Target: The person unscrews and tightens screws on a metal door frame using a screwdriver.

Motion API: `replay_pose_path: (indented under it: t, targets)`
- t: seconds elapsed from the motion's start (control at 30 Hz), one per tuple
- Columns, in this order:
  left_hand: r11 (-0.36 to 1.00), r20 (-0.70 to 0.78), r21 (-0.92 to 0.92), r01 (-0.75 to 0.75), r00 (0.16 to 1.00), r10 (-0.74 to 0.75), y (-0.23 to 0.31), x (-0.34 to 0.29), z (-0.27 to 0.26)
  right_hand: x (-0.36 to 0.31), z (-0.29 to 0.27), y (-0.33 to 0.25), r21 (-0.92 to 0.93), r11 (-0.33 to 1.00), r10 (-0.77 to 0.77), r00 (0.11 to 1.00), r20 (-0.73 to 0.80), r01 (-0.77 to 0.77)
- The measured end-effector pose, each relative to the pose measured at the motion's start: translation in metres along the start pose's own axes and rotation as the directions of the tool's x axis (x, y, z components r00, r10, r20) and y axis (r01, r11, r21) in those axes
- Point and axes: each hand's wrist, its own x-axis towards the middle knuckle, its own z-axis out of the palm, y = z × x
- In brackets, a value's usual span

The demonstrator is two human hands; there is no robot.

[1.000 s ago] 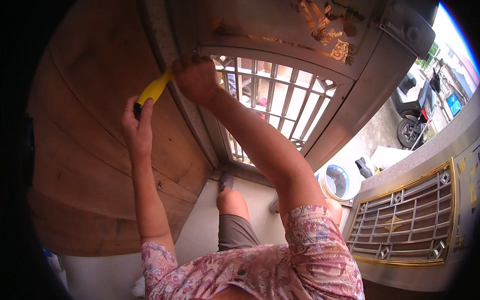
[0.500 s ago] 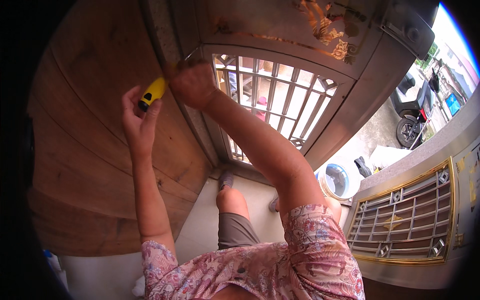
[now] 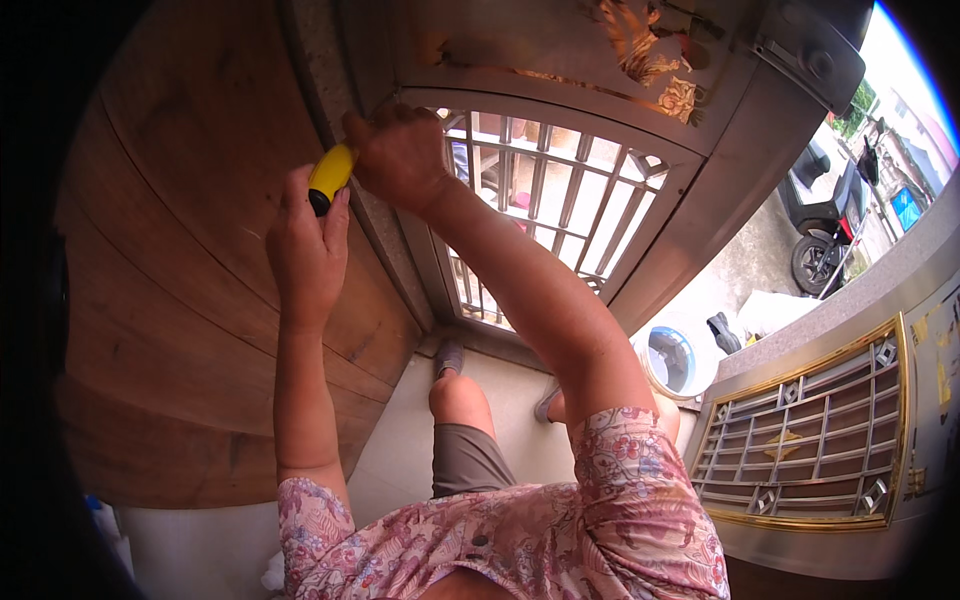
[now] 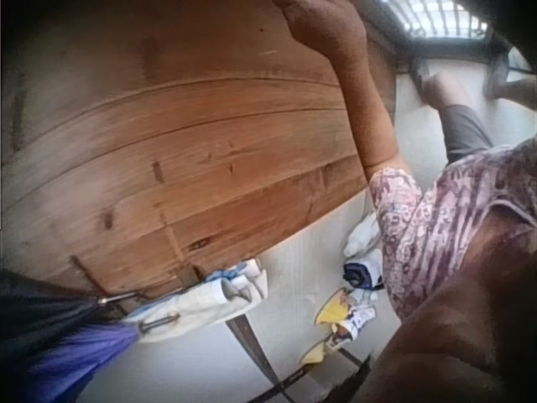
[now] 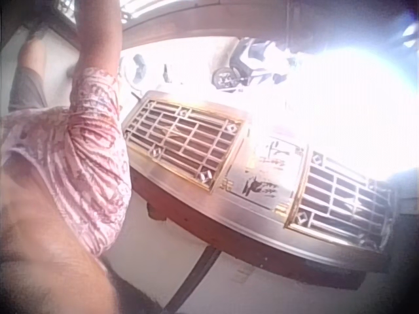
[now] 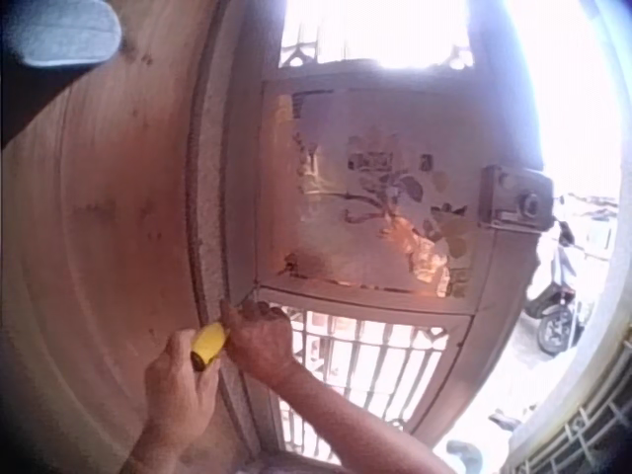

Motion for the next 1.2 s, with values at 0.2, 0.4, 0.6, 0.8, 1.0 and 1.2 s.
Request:
replay_pose_path:
  t: [0.2, 0.4, 0.6, 0.8, 1.0, 1.2]
  targets:
    - [0.97, 0.03, 0.237, -0.06, 0.998, 0.055, -0.007, -0.001, -0.003, -0.004, 0.007, -0.009, -0.045, 0.998, 0.035, 0.997, 0.065, -0.033]
    - [0.783, 0.097, -0.565, 0.258, 0.964, -0.248, -0.037, -0.003, 0.009, -0.008, 0.014, -0.009, 0.006, 1.0, 0.028, 1.0, 0.014, -0.028]
    - [0.693, 0.114, -0.548, 0.468, 0.863, -0.492, -0.046, 0.012, 0.012, -0.013, 0.022, -0.006, 0.14, 0.989, 0.049, 0.998, 0.047, -0.055]
    - [0.574, 0.147, -0.591, 0.567, 0.775, -0.614, -0.079, 0.027, 0.007, -0.034, 0.01, 0.069, -0.092, 0.985, -0.13, 0.98, 0.151, 0.145]
    - [0.542, 0.218, -0.604, 0.585, 0.775, -0.594, -0.085, 0.04, -0.007, -0.032, 0.016, 0.077, -0.151, 0.963, -0.186, 0.959, 0.216, 0.221]
    - [0.91, 0.012, -0.377, 0.174, 0.983, -0.183, -0.05, 0.021, 0.006, -0.043, 0.011, 0.079, -0.295, 0.912, -0.204, 0.939, 0.276, 0.284]
